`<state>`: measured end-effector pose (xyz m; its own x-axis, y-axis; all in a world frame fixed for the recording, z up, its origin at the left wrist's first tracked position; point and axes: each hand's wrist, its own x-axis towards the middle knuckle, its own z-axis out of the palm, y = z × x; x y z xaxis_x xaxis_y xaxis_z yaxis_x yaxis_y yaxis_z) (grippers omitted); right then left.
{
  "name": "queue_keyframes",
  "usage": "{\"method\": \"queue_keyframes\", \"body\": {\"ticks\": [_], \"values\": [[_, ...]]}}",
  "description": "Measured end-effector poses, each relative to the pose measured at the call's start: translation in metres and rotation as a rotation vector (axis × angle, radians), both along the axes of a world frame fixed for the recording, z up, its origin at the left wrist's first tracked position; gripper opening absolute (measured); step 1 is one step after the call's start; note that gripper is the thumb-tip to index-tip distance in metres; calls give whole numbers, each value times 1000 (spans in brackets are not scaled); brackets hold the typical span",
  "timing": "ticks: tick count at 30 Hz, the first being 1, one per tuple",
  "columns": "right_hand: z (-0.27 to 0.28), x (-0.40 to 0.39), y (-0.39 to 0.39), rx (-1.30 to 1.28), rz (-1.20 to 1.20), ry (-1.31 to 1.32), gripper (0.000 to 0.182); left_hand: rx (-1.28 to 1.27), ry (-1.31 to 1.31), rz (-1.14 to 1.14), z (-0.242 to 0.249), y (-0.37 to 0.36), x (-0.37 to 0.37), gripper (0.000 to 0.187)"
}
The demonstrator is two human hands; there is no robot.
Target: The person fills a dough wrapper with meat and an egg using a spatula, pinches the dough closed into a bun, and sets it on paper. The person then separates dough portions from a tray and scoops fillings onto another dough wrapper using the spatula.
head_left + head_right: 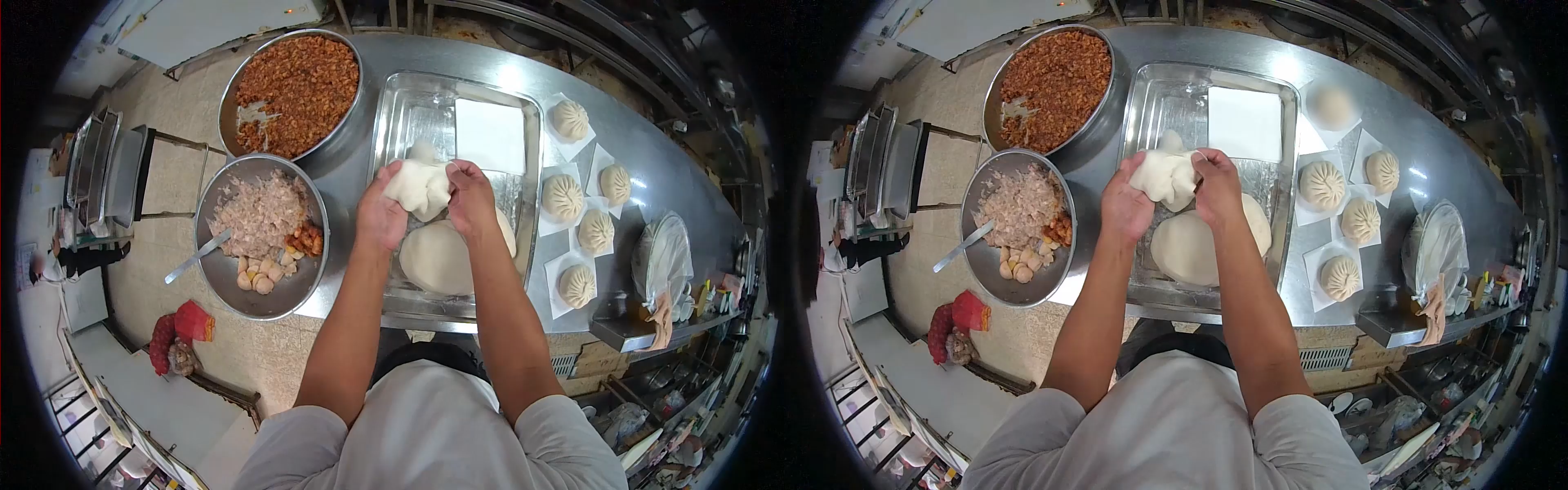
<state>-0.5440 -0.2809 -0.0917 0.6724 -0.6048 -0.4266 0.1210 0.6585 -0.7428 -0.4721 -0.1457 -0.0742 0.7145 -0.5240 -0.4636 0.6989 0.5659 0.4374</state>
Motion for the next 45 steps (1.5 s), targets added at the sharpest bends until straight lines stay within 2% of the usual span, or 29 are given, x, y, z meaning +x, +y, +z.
{"method": "queue_keyframes", "body": {"ticks": [3,5,6,8,10,11,12,13,14,16,17,18,19,20,21,22,23,24,25,27,29,31,32,34,35,37,39,43,45], "values": [[0,-4,-2,185,78,-7,16,-96,33,-10,-12,7,-5,34],[34,2,-1,266,147,210,16,-109,23,-45,-13,9,-4,33],[31,1,-2,265,146,209,16,-122,10,-80,-14,10,-3,34],[15,1,-10,120,282,289,15,-137,11,-99,-19,5,1,34],[6,6,-15,47,246,231,14,-154,10,-118,-16,-1,6,35],[1,7,-18,-22,212,176,13,-230,-112,-94,-16,-5,9,36],[10,7,-17,-22,212,178,13,-304,-232,-71,-12,-7,10,38],[33,7,-14,-107,158,65,13,-301,-225,-73,3,-7,8,38],[56,6,-12,-190,103,-47,12,-438,-302,-66,28,-6,5,45],[91,0,-17,-409,169,-62,13,-575,-385,-56,49,0,2,54],[99,-2,-19,-552,199,-60,13,-604,-282,-114,53,7,6,64],[97,-4,-22,-549,198,-60,13,-627,-171,-172,55,11,6,75],[94,-4,-26,-695,326,-11,14,-624,-169,-170,43,10,6,75],[91,-2,-29,-845,456,35,15,-444,-20,-180,21,5,9,80],[80,-1,-30,-846,459,30,15,-261,128,-187,5,1,9,84],[58,0,-30,-800,438,140,14,-163,138,-135,0,-4,5,78],[33,2,-31,-755,415,251,13,-169,134,-135,-10,-9,4,78],[5,1,-31,-517,317,224,10,-52,32,-96,-23,-11,0,76],[5,-1,-29,-517,321,226,10,65,-72,-53,-27,-13,-1,74],[5,-7,-18,-300,234,184,13,83,-213,-73,-33,-10,-1,72],[26,-9,-12,-317,264,276,15,101,-353,-114,-28,-4,-7,71],[30,-8,-17,-348,294,355,16,-362,-127,-64,-12,6,-11,68],[25,-9,-21,-391,348,363,15,-358,-124,-68,-6,5,-13,68],[15,-11,-29,-447,406,361,15,-64,158,-97,3,-2,-9,61],[10,-14,-32,-441,397,322,15,-68,154,-94,3,-6,-7,61],[3,-16,-34,-432,387,288,15,-62,102,-176,-3,-11,-4,63],[1,-18,-35,-246,311,232,11,-74,-22,-230,-9,-12,0,62],[11,-19,-34,-348,337,215,8,-152,-354,-301,-12,-1,3,60],[16,-25,-34,-428,421,186,7,-120,-248,-304,-9,6,8,59]]}}
